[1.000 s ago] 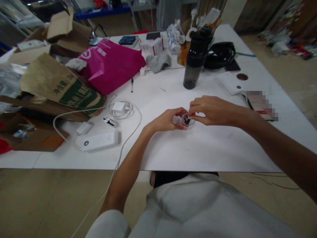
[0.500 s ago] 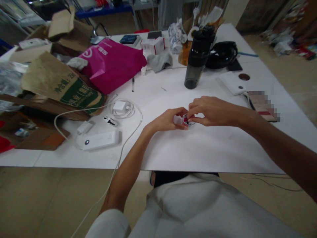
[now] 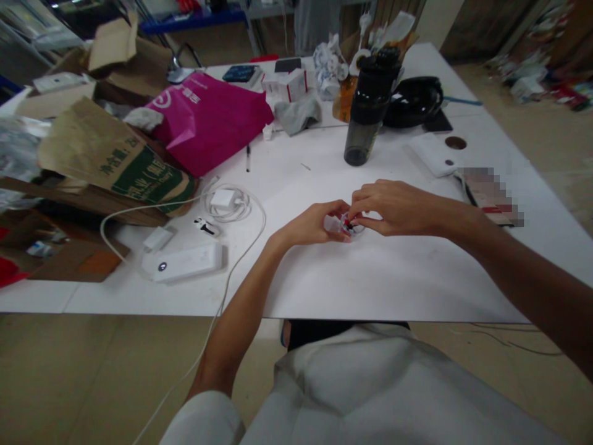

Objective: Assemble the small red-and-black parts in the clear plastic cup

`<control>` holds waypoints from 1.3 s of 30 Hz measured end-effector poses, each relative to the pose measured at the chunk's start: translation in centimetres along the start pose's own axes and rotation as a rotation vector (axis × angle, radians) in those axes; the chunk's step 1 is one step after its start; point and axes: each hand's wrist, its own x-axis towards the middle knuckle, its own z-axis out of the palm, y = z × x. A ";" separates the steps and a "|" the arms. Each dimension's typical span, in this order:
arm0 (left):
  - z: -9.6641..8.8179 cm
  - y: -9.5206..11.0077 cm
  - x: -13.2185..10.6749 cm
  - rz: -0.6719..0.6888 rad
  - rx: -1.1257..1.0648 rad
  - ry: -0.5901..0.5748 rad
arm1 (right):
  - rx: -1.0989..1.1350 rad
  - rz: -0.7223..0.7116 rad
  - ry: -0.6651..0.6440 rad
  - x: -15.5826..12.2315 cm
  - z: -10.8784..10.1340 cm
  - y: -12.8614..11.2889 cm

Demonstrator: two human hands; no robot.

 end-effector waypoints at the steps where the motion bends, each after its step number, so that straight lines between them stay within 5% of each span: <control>1: 0.0 0.0 0.0 0.000 0.001 0.000 | -0.003 -0.001 -0.002 0.0 0.0 0.0; 19: 0.0 0.4 0.0 -0.024 0.003 0.001 | 0.086 -0.013 0.120 -0.6 -0.2 -1.0; 39: 0.1 0.1 0.0 -0.026 -0.006 0.011 | 0.104 -0.106 0.049 0.2 0.4 -0.4</control>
